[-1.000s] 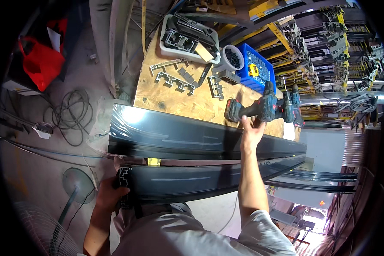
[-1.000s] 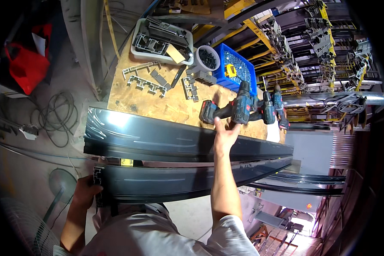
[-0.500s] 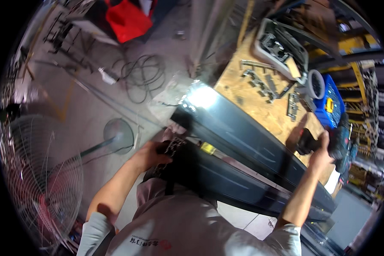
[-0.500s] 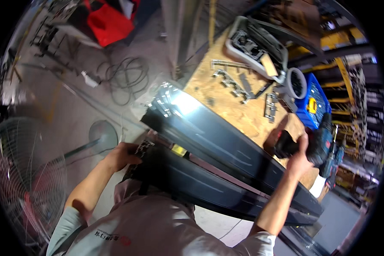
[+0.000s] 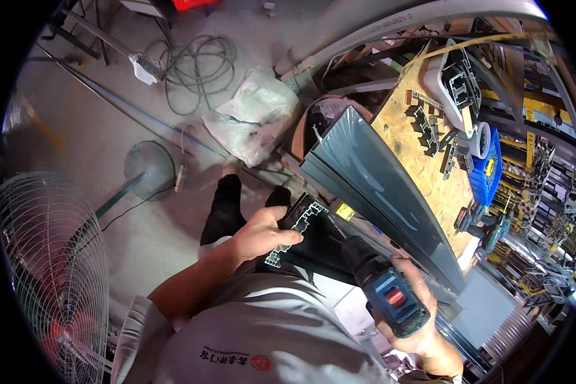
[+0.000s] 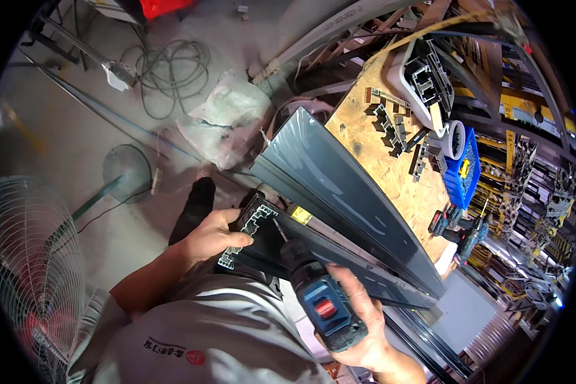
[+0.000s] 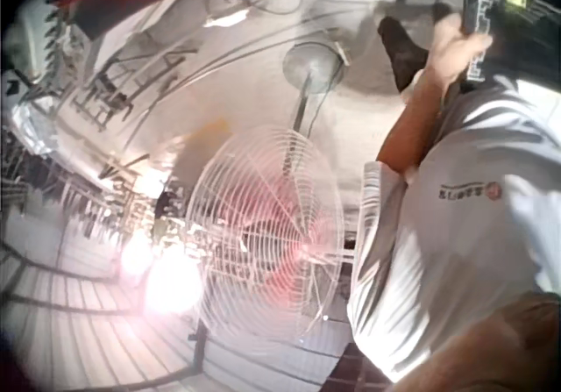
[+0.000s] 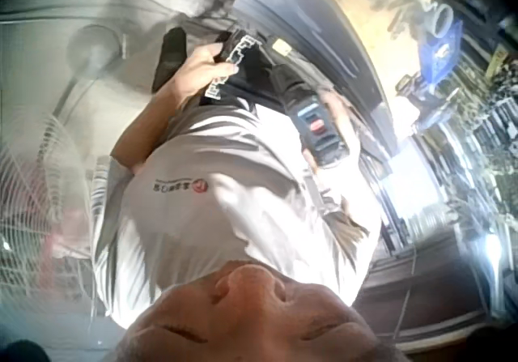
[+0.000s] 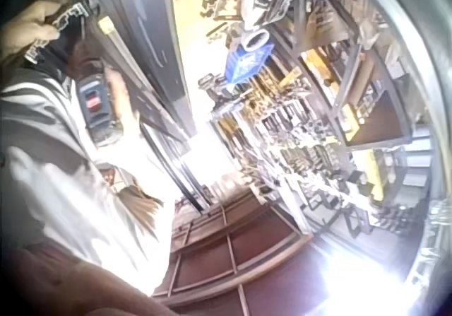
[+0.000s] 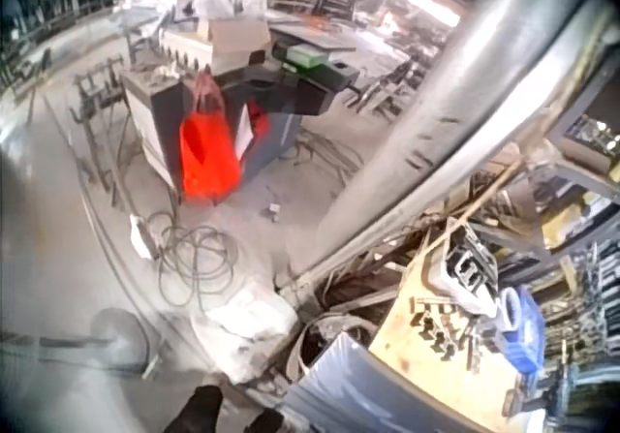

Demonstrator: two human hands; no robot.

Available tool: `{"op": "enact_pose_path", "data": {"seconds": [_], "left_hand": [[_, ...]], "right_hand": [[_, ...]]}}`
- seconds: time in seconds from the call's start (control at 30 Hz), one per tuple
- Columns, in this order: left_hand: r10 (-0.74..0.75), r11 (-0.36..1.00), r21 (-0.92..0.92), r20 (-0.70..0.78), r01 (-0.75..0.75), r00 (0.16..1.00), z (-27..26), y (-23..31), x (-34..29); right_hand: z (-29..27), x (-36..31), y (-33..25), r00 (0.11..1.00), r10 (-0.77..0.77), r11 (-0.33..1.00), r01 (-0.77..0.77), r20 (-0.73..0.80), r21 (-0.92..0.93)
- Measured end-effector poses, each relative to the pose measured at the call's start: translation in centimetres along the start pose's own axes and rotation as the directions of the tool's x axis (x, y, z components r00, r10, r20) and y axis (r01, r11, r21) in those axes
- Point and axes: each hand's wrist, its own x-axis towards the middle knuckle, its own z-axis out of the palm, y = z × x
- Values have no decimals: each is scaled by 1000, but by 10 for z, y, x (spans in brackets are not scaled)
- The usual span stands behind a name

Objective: The person walks through a workshop to a workbench, positions a metal beam, and attaches components using a power drill and hand-tightening before helping a colleague move a long beam.

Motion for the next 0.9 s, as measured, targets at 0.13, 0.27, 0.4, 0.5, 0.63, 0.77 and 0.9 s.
{"op": "enact_pose_path", "data": {"seconds": [0.13,0.27,0.4,0.5,0.63,0.77,0.9], "left_hand": [[-28,972,233,-21,32,999,-8,-4,6],[57,958,282,-45,-42,997,-8,9,-1],[-51,974,218,-26,56,998,-11,16,-2],[-5,970,242,-27,12,1000,-11,10,0],[17,961,277,-6,-15,1000,-12,12,1],[17,970,242,-12,-13,1000,-12,10,2],[35,977,213,-7,-32,999,-11,9,2]], "right_hand": [[18,15,-21,996,92,996,-92,8,-1],[24,30,-31,998,67,992,-66,12,-105],[25,37,-34,991,126,988,-121,48,-94],[23,37,-38,987,152,987,-148,57,-64],[22,34,-34,988,147,987,-143,55,-68],[20,38,-36,981,176,981,-167,83,-101],[16,44,-39,979,165,978,-146,123,-152]]}}
